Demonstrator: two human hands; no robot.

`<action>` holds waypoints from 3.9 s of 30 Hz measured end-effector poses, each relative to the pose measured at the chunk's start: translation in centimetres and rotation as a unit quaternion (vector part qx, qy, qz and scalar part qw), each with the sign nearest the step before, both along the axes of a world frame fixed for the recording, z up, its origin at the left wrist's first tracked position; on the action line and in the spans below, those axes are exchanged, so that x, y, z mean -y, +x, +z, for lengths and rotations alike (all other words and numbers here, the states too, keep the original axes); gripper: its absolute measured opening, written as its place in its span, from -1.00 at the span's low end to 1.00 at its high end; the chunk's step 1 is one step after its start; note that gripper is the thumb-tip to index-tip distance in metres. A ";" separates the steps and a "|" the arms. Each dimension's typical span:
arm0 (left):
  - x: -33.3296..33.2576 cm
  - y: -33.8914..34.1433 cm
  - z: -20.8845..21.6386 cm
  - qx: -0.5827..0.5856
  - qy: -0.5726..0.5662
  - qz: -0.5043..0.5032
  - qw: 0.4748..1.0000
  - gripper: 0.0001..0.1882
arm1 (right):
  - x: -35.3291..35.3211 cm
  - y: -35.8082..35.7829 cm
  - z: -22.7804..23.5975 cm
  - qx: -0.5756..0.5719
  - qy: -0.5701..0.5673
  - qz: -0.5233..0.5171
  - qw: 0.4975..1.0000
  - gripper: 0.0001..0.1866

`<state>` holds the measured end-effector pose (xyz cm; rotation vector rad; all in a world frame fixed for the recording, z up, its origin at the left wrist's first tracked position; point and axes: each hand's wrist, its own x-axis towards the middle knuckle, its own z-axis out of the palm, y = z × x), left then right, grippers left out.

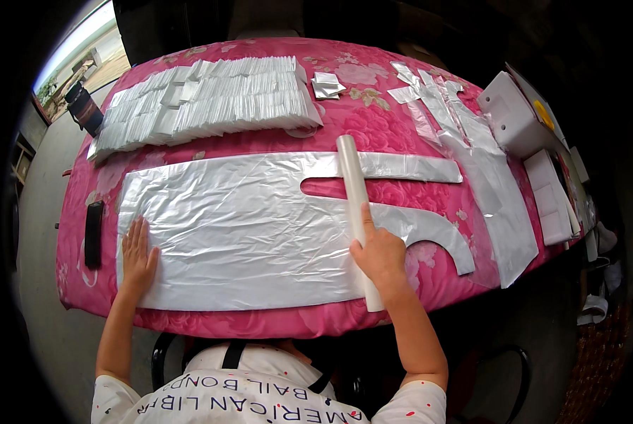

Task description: The person wraps multiple white rectangular items in clear plastic film on a pink floral tablecloth. They unroll the film, place an item on it, fold the film around the item, and set the wrapped item aside. The person repeats this process for several items, handling them one at a time.

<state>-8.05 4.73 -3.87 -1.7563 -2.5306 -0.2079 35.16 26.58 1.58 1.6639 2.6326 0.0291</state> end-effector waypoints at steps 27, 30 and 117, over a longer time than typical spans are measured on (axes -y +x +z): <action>-7.7 16.2 2.4 0.233 0.096 -0.334 0.908 -0.20 | 10.3 -8.0 -0.3 -0.261 -0.227 0.075 0.935 -0.13; -7.7 16.9 1.0 0.275 0.097 -0.345 0.892 -0.19 | 10.7 -8.7 2.3 -0.159 -0.246 0.088 0.952 -0.14; -9.8 21.7 0.0 0.159 0.078 -0.282 0.943 -0.38 | 14.0 -1.4 2.3 -0.174 -0.456 -0.049 0.871 -0.39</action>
